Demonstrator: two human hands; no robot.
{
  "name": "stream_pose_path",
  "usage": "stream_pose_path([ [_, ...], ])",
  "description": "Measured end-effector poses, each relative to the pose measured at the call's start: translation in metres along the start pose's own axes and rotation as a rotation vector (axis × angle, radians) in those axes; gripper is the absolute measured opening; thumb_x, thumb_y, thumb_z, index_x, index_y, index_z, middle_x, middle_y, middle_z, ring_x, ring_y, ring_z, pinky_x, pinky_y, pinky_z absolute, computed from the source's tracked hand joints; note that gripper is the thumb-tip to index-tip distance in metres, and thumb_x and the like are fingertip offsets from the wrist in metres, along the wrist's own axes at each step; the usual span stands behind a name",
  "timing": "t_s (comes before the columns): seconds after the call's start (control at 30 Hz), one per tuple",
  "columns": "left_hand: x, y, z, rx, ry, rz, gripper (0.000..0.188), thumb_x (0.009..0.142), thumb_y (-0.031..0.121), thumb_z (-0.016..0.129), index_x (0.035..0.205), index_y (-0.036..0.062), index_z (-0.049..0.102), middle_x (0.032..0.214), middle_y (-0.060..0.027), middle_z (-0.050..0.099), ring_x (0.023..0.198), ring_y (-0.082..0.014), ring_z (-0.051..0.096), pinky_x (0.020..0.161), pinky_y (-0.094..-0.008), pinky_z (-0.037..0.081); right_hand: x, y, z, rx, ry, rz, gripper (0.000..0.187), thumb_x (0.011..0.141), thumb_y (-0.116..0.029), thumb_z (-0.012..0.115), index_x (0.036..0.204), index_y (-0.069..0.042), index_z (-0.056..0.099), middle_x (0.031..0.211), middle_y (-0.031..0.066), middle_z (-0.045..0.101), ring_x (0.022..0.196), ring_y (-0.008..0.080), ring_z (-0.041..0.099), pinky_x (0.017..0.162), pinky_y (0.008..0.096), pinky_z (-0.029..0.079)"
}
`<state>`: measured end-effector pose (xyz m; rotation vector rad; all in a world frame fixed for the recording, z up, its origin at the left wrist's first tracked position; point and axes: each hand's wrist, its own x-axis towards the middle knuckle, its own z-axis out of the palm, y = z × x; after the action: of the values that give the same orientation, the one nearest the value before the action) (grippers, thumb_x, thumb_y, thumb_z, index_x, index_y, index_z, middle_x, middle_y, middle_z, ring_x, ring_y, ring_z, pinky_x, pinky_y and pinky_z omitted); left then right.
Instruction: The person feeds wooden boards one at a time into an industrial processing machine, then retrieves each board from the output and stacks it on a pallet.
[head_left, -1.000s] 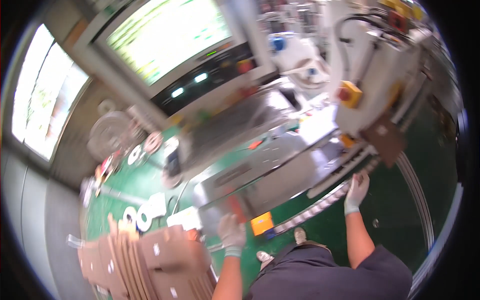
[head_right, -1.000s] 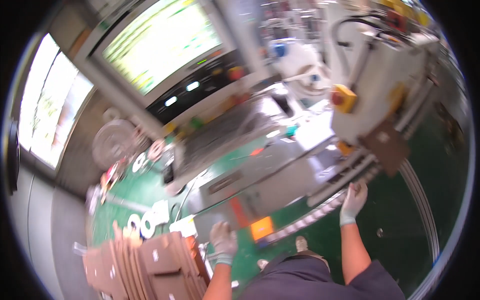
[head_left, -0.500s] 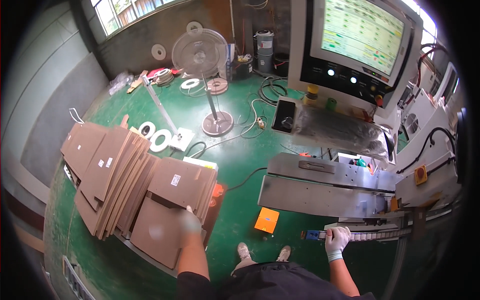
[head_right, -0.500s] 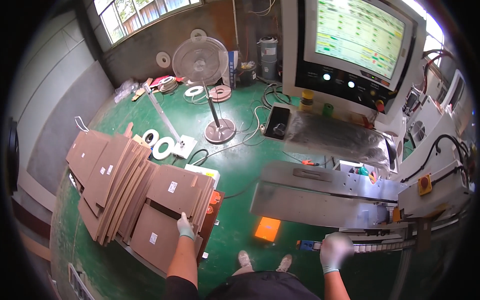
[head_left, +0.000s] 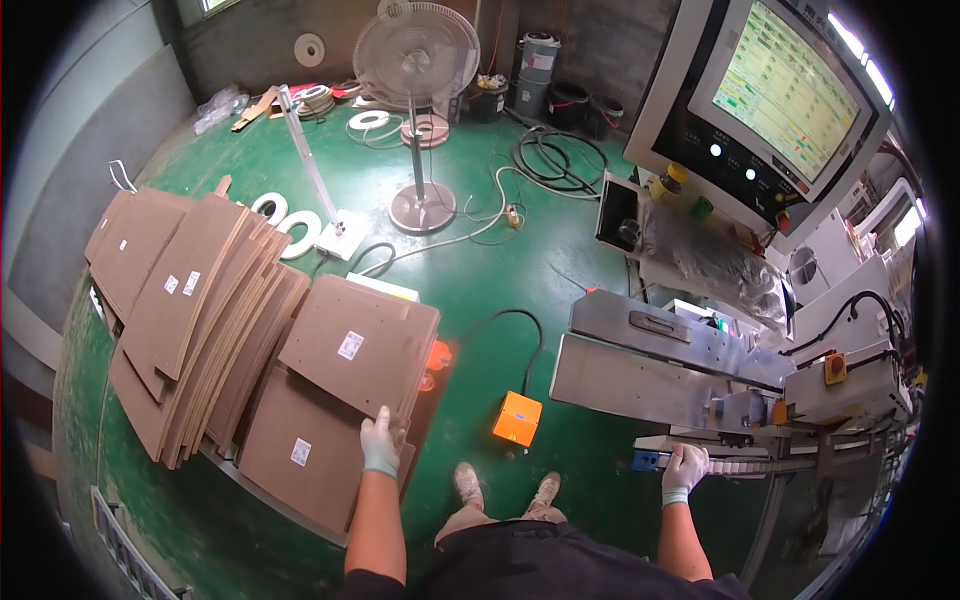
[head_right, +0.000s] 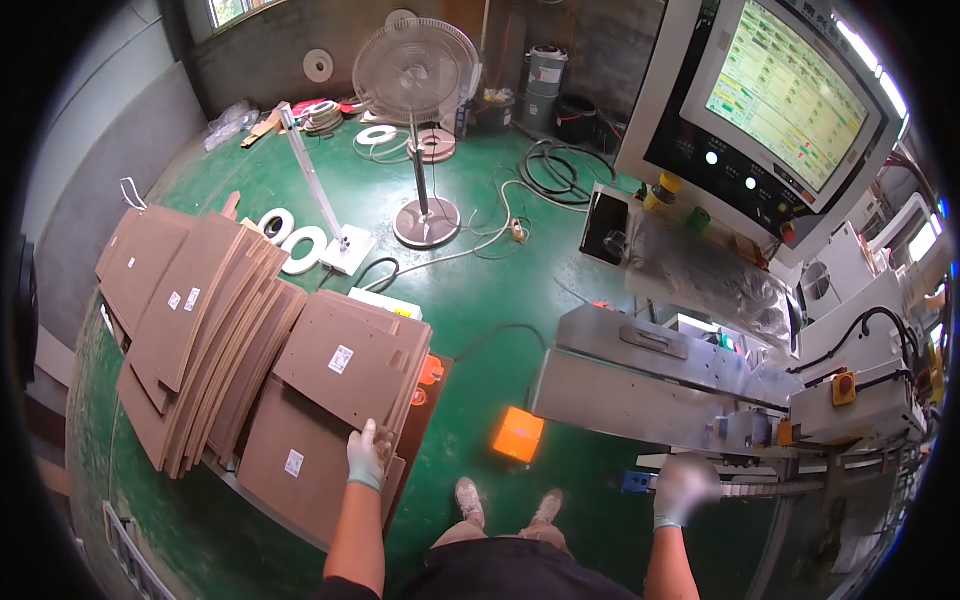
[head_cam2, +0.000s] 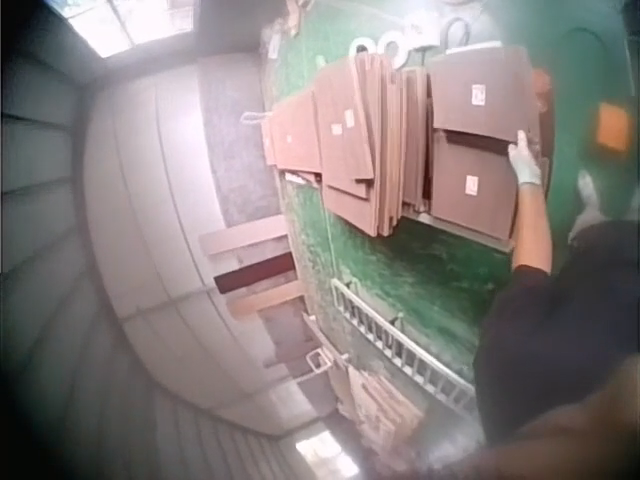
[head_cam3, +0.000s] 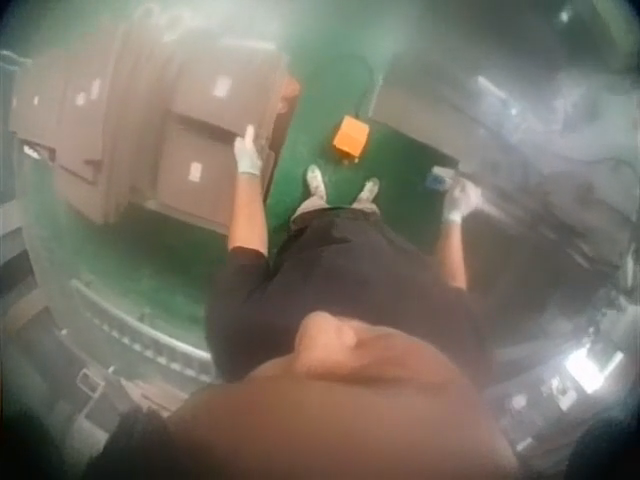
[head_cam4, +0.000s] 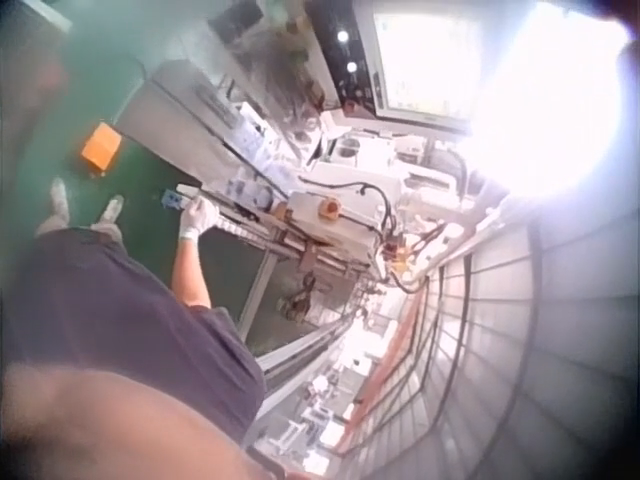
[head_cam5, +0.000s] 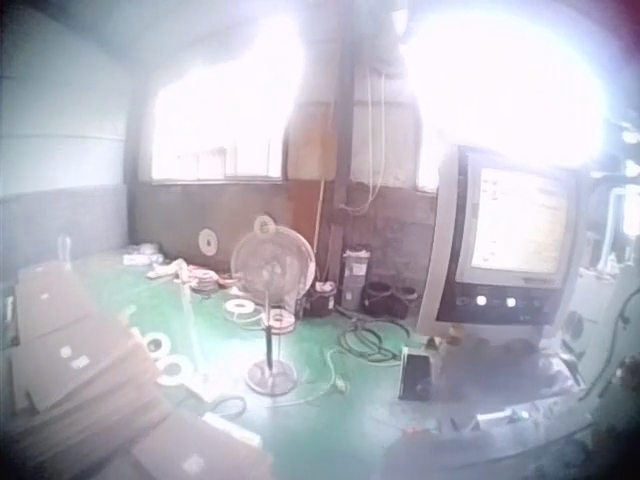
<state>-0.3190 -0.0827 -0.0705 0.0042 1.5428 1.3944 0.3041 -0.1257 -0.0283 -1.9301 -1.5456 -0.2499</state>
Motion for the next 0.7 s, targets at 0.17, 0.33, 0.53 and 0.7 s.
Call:
stream_pose_path([
  [0.17, -0.04, 0.063, -0.013, -0.067, -0.055, 0.244, 0.031, 0.096, 0.032, 0.074, 0.091, 0.0119, 0.051, 0.064, 0.0027, 0.051, 0.058, -0.0122, 0.06, 0.053, -0.0236, 0.048, 0.017, -0.052, -0.011, -0.2, -0.166, 0.136, 0.025, 0.094, -0.027, 0.063, 0.085, -0.006, 0.073, 0.088, 0.0109, 0.072, 0.094, 0.0321, 0.064, 0.106, 0.045, 0.042],
  [0.33, -0.104, 0.158, -0.039, -0.035, -0.267, 0.332, 0.021, 0.091, 0.026, 0.059, 0.082, 0.0078, 0.056, 0.058, 0.0005, 0.046, 0.051, -0.0152, 0.052, 0.051, -0.033, 0.048, 0.005, -0.089, 0.014, 0.284, -0.162, 0.239, 0.013, 0.097, -0.01, 0.064, 0.094, 0.0, 0.073, 0.089, 0.0077, 0.071, 0.088, 0.0168, 0.065, 0.081, 0.0307, 0.051],
  [0.53, -0.158, 0.209, -0.058, 0.267, -0.613, 0.262, 0.053, 0.075, 0.032, 0.068, 0.105, -0.0112, 0.066, 0.072, -0.0134, 0.068, 0.058, -0.0197, 0.062, 0.058, -0.033, 0.051, 0.033, -0.264, 0.007, 1.541, -0.749, 0.429, 0.062, 0.098, -0.048, 0.067, 0.137, -0.001, 0.056, 0.132, 0.0116, 0.064, 0.122, 0.0259, 0.061, 0.107, 0.0403, 0.047],
  [0.7, -0.15, 0.222, 0.007, 0.478, -0.865, 0.224, 0.054, 0.08, 0.039, 0.068, 0.105, -0.0092, 0.07, 0.092, -0.0088, 0.071, 0.084, -0.0149, 0.063, 0.076, -0.0262, 0.047, 0.07, -0.305, -0.041, 2.108, -0.845, 0.863, 0.078, 0.096, -0.053, 0.066, 0.152, -0.003, 0.044, 0.156, 0.0155, 0.049, 0.142, 0.0336, 0.048, 0.119, 0.0487, 0.036],
])
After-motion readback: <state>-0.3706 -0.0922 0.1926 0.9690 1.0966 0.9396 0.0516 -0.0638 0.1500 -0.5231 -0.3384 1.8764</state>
